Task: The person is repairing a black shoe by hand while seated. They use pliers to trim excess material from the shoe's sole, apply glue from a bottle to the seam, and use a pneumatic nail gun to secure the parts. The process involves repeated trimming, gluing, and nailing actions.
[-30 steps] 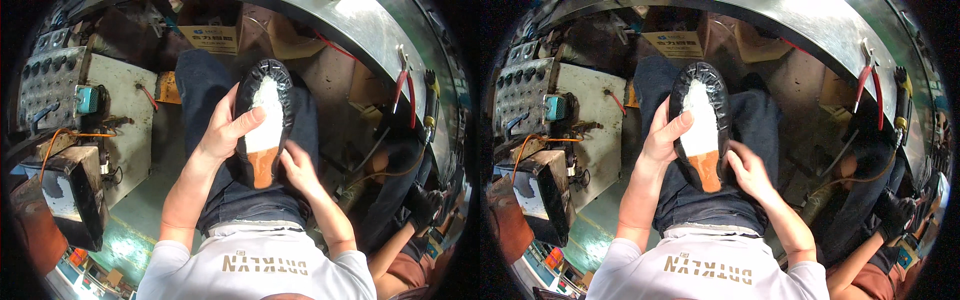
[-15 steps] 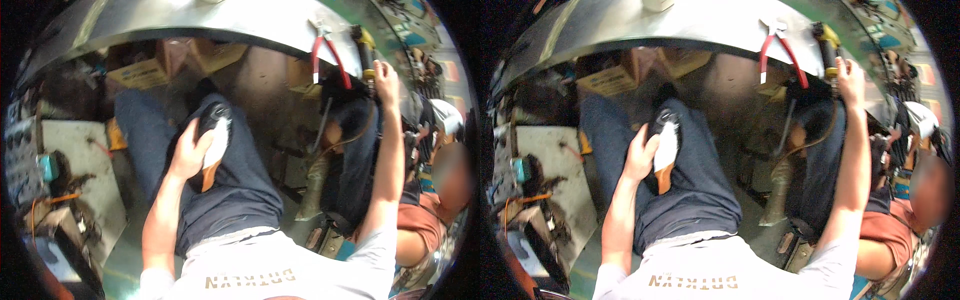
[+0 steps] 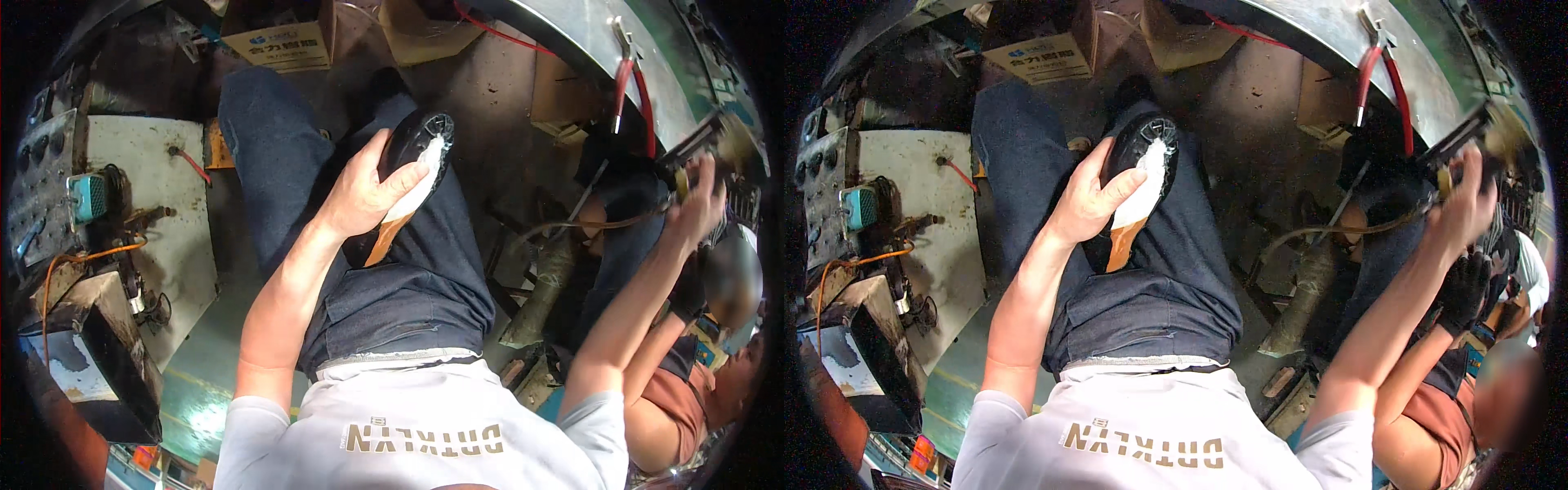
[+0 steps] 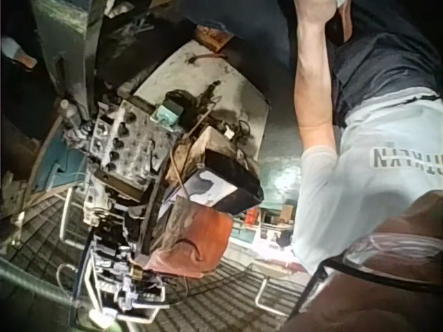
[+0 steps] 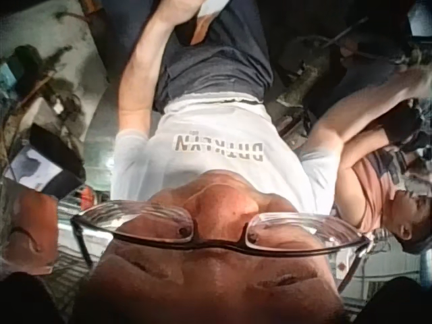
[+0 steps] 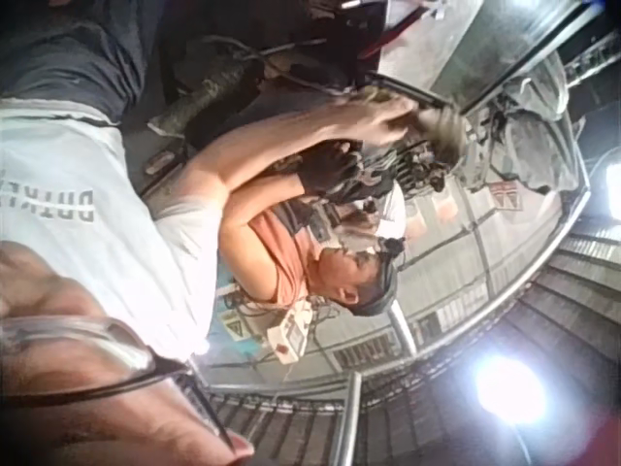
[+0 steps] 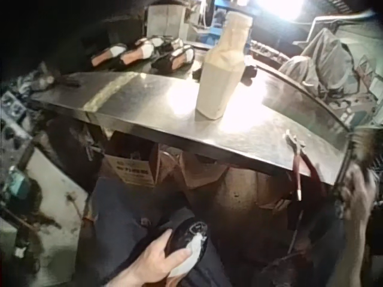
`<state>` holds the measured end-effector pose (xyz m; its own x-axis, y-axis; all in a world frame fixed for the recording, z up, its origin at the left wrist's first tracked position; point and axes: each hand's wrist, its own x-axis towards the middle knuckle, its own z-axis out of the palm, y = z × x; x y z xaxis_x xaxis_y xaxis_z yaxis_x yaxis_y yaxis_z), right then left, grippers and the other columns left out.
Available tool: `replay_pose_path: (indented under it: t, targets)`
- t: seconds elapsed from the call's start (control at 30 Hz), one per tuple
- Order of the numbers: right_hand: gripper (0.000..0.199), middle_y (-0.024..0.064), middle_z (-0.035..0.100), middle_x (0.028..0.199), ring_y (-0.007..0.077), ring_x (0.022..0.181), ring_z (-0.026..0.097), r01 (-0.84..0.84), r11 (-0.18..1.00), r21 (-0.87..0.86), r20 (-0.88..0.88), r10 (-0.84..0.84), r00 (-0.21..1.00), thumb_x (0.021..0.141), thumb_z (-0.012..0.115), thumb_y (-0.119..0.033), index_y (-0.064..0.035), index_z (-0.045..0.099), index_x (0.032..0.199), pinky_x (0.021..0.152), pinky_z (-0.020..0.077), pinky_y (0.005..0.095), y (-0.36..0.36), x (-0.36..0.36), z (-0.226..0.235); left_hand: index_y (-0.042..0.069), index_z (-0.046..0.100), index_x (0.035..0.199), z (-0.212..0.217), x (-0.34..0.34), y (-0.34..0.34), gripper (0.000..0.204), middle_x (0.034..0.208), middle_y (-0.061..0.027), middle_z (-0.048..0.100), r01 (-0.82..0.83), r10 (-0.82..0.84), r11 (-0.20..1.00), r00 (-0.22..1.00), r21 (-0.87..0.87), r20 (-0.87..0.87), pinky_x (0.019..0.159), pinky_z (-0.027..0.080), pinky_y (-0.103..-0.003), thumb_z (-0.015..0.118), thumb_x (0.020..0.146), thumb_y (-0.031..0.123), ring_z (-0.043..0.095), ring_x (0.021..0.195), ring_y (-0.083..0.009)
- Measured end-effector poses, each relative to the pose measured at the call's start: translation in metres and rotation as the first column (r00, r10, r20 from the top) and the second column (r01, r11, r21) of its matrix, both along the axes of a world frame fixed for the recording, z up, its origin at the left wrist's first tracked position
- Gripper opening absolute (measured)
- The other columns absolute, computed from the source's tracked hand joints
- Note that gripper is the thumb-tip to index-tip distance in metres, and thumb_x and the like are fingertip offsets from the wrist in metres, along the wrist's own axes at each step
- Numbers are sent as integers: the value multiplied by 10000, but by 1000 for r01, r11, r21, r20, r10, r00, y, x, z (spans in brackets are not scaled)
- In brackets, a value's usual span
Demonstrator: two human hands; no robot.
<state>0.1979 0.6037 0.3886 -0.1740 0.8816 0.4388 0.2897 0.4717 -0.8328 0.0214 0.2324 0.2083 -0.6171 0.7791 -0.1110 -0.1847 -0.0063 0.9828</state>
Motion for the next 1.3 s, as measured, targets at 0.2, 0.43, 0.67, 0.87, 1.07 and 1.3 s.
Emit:
replay_pose_path:
  t: [0.2,0.43,0.67,0.87,1.07,1.3]
  targets:
    - [192,122,620,962,231,980,596,-658,727,-195,98,682,725,987,619,-181,6,608,1028,848,499,382,-125,38,-18,-41,565,1206,2,0,-4,561,1070,-121,672,-30,31,999,999,30,-25,914,497,-314,737,928,414,625,1002,-184]
    - [290,55,709,1005,173,915,671,-492,492,-718,176,812,556,833,764,-18,8,667,1105,842,534,301,-206,-2,-42,-12,559,1246,-1,-3,-11,609,1107,-147,684,-17,18,999,1000,34,-26,913,510,-339,733,916,470,654,1032,-215]
    - [341,81,720,1066,164,997,677,-530,530,-662,308,837,452,831,749,-31,13,665,1158,901,529,320,-202,-9,-43,-12,547,1254,5,-3,-19,534,1088,-49,630,23,-23,999,1000,-31,-6,923,468,-279,761,924,348,557,1013,-110]
    - [338,90,716,1058,170,991,679,-513,553,-657,344,825,449,812,736,-53,11,666,1136,900,534,329,-204,-16,-46,-9,550,1250,12,-1,-14,515,1054,-49,632,17,-18,999,1000,-44,-16,895,480,-285,773,917,315,557,976,-110]
    - [351,98,724,1085,211,996,697,-564,549,-617,383,835,395,811,726,-78,-17,677,1153,902,539,355,-196,-19,-47,-11,550,1247,15,-1,-7,506,1047,-54,645,70,-77,987,996,-144,-43,873,491,-282,784,907,281,569,955,-102]
    - [457,108,736,1036,184,985,710,-674,503,-541,417,856,305,769,756,-92,-15,648,1206,880,546,329,-193,6,-56,26,568,1162,1,4,-1,444,862,-125,694,9,-12,999,996,-41,-89,722,543,-348,757,910,338,707,787,-209]
